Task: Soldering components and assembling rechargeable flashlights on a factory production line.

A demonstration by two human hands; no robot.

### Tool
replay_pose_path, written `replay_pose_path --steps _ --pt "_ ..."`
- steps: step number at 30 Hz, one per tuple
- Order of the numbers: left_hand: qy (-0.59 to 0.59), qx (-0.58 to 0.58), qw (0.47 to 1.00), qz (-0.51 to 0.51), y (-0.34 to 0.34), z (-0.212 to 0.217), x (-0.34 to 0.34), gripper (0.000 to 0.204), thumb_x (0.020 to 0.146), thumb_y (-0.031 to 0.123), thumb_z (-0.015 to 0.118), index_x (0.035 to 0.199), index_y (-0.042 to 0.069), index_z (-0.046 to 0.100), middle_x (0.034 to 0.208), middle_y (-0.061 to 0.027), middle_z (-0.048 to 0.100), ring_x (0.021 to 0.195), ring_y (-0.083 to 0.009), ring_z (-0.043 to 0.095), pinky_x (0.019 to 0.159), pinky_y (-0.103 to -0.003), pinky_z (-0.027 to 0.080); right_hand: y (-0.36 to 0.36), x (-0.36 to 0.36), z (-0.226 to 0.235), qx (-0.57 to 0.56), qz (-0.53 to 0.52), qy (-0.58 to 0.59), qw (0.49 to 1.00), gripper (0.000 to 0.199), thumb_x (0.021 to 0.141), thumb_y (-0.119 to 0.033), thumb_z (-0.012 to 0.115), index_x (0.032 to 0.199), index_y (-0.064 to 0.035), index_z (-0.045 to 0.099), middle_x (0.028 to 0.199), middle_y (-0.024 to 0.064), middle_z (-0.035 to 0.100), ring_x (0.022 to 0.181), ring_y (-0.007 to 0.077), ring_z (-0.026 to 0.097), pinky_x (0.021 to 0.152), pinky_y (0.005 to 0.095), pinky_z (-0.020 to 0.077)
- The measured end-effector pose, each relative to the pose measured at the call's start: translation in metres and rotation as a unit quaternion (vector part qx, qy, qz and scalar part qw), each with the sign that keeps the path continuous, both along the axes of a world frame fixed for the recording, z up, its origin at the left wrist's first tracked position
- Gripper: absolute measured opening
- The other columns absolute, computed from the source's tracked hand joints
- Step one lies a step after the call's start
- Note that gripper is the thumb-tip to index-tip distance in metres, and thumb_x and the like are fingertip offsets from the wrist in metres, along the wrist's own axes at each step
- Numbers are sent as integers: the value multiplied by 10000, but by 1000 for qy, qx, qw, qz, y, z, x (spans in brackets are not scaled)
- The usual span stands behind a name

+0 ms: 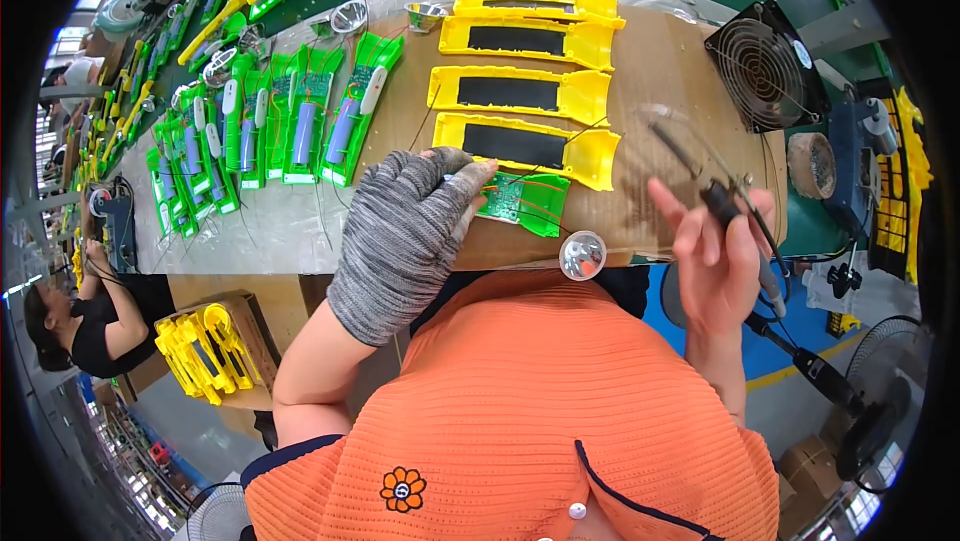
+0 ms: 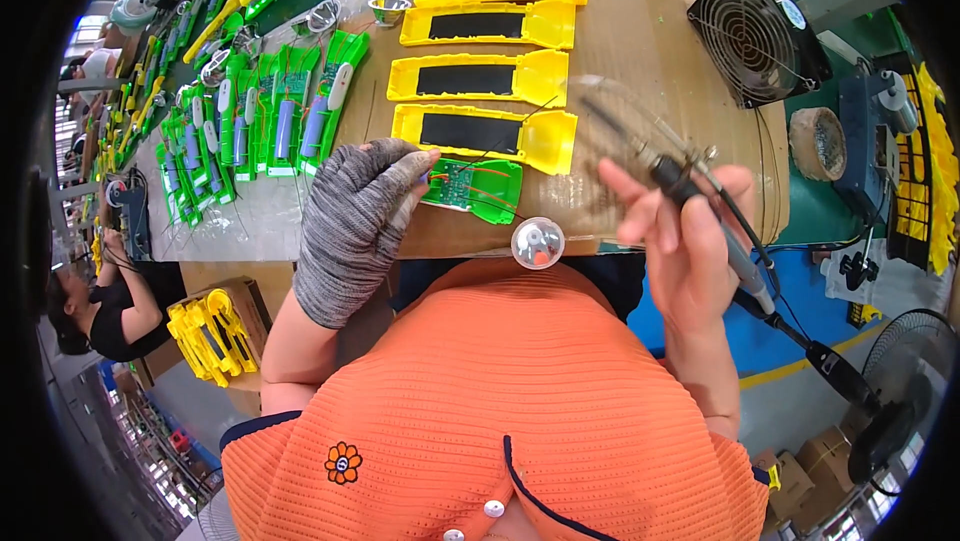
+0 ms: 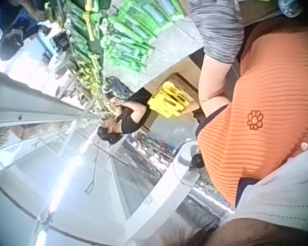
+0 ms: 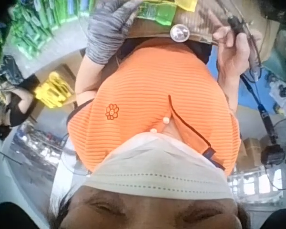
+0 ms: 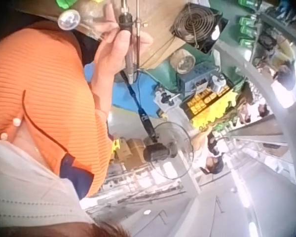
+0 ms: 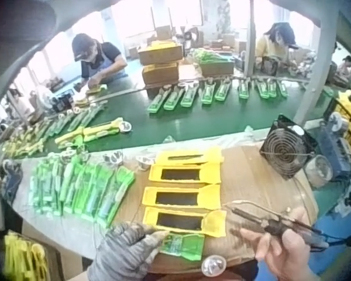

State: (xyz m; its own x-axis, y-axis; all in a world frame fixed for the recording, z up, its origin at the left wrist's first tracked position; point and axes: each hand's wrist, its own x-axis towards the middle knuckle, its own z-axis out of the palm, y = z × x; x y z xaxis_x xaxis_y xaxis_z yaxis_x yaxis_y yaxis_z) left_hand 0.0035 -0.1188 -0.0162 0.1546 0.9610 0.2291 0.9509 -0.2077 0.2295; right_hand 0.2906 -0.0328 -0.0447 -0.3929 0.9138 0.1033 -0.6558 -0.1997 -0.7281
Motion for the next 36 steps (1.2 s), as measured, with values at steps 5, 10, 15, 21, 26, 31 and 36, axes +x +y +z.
replay_pose_path --steps 5,10,15,21,26,31,36 --pt "-272 17 962 -1 4 -13 4 191 780 33 754 963 61 705 947 -109 682 879 -302 646 783 -396 515 -10 4 5 -43 100 -152 982 159 957 -50 555 1026 -56 412 922 180 679 699 268 702 834 468 564" --pt "-214 -8 977 11 8 -9 3 150 780 30 735 914 54 674 982 -103 681 894 -305 644 791 -402 518 -6 -19 5 -61 120 -172 976 131 955 -21 547 994 -27 423 902 209 687 741 220 690 627 281 510" --pt "-215 -38 976 24 9 -9 3 144 767 33 723 890 61 655 960 -103 668 894 -322 637 780 -412 519 2 -25 9 -66 145 -212 964 127 953 -29 568 973 -21 443 871 190 693 725 177 674 621 257 498" --pt "-203 -37 979 2 11 -9 2 165 762 34 713 909 57 643 960 -112 656 874 -331 632 769 -422 517 2 -27 8 -54 159 -233 958 131 946 -24 591 954 -12 460 857 168 706 723 132 661 602 222 485" --pt "-180 -56 982 22 10 -5 2 183 741 -16 721 893 68 663 961 -95 690 905 -291 679 790 -364 549 1 -31 9 -56 168 -240 954 141 946 -22 600 961 -8 461 868 160 710 743 129 667 604 215 493" --pt "-184 -63 981 24 11 -1 3 185 741 -15 723 895 68 664 967 -96 690 913 -293 678 795 -366 549 0 -32 8 -54 164 -241 955 144 948 -27 604 961 -11 462 864 154 709 752 139 673 605 215 499" --pt "-186 -66 980 8 11 -3 0 185 742 -15 723 899 65 665 971 -103 684 930 -301 672 806 -376 546 0 -32 11 -54 163 -251 952 150 947 -34 609 961 -10 462 863 153 709 751 138 672 602 216 499"
